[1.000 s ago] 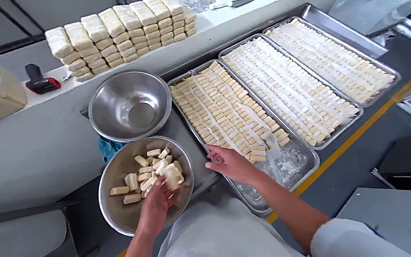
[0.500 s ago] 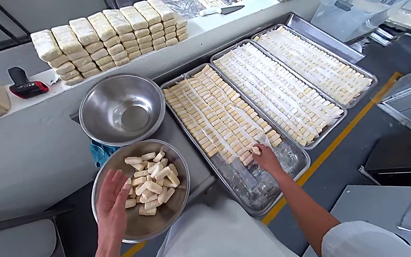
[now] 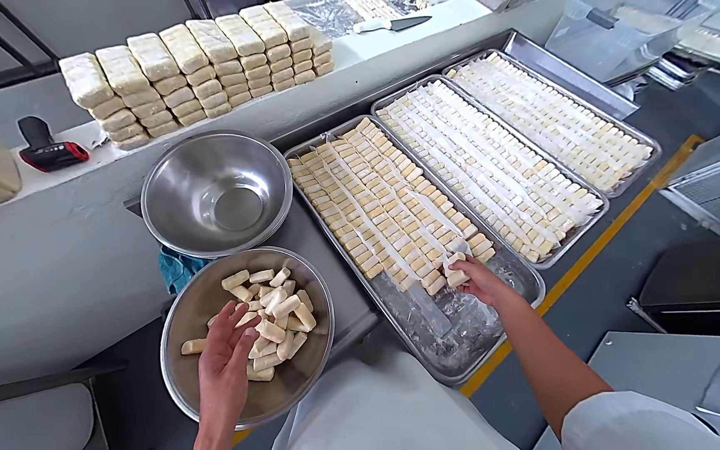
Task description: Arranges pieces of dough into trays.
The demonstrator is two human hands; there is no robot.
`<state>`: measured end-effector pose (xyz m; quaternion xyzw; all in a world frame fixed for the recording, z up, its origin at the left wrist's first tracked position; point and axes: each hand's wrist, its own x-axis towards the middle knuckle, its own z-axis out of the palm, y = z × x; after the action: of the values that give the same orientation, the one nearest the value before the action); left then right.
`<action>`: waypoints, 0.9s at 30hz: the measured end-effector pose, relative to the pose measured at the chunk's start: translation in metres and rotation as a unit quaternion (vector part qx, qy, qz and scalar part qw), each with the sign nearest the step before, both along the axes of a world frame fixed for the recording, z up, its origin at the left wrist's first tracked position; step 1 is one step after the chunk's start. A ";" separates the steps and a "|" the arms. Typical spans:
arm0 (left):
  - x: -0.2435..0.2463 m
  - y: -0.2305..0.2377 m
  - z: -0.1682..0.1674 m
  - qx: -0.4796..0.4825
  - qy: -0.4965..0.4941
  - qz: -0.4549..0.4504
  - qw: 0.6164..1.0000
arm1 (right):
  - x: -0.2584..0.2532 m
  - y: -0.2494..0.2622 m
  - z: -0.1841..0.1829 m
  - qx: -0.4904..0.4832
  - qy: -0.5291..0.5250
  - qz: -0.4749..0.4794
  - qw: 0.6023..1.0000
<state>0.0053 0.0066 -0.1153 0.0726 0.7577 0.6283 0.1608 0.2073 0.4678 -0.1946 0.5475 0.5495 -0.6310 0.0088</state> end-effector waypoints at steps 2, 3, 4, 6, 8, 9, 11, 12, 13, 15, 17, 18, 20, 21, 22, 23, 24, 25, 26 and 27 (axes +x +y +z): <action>0.001 0.001 -0.001 0.006 -0.002 0.002 1.000 | -0.001 0.006 0.004 0.006 0.001 0.003 1.000; 0.001 0.002 -0.001 0.007 -0.004 0.004 1.000 | -0.002 0.008 0.007 0.002 0.011 -0.003 1.000; 0.002 0.003 -0.002 0.008 -0.006 0.005 1.000 | -0.002 0.007 0.010 0.003 0.028 -0.011 1.000; 0.002 0.004 -0.004 0.008 -0.007 0.004 1.000 | -0.003 0.005 0.014 0.027 0.059 -0.025 0.998; 0.003 0.004 -0.004 0.007 -0.001 -0.002 1.000 | -0.002 0.000 0.017 0.107 0.035 0.017 0.993; 0.003 0.003 -0.004 0.007 0.002 -0.004 1.000 | -0.001 -0.002 0.018 0.167 0.000 0.053 0.985; 0.004 0.002 -0.004 0.010 0.004 -0.001 1.000 | -0.002 -0.007 0.022 0.294 -0.081 0.110 0.946; 0.004 0.002 -0.004 0.010 0.005 0.002 1.000 | -0.005 -0.014 0.030 0.333 -0.111 0.128 0.928; 0.005 0.001 -0.004 0.010 0.005 0.005 1.000 | -0.007 -0.021 0.037 0.356 -0.133 0.144 0.914; 0.005 -0.002 -0.003 0.012 0.011 0.017 1.000 | -0.008 -0.030 0.052 0.390 -0.156 0.176 0.890; 0.006 -0.006 -0.004 0.011 0.012 0.028 0.999 | -0.001 -0.033 0.065 0.387 -0.169 0.207 0.883; 0.006 -0.007 -0.005 0.011 0.010 0.032 0.999 | 0.004 -0.032 0.070 0.380 -0.169 0.211 0.885; 0.006 -0.006 -0.008 0.010 0.002 0.033 0.999 | 0.012 -0.025 0.071 0.358 -0.157 0.194 0.900; 0.007 -0.004 -0.010 0.010 -0.004 0.031 0.999 | 0.015 -0.019 0.065 0.344 -0.141 0.173 0.912; 0.008 -0.001 -0.011 0.011 -0.008 0.027 1.000 | 0.019 -0.013 0.053 0.326 -0.116 0.144 0.927; 0.008 0.002 -0.010 0.011 -0.010 0.022 1.000 | 0.023 -0.007 0.039 0.301 -0.091 0.119 0.942; 0.007 0.006 -0.009 0.010 -0.013 0.015 1.000 | 0.026 -0.003 0.026 0.278 -0.073 0.103 0.952; 0.007 0.009 -0.008 0.009 -0.014 0.009 1.000 | 0.029 0.001 0.015 0.267 -0.071 0.101 0.956; 0.007 0.011 -0.007 0.007 -0.014 0.003 1.000 | 0.034 0.003 0.005 0.265 -0.082 0.116 0.954; 0.007 0.012 -0.006 0.004 -0.013 -0.003 1.000 | 0.038 0.003 -0.001 0.269 -0.102 0.145 0.947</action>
<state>0.0123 0.0187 -0.1209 0.0672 0.7527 0.6319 0.1720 0.2453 0.4710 -0.1955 0.5053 0.7685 -0.3925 0.0083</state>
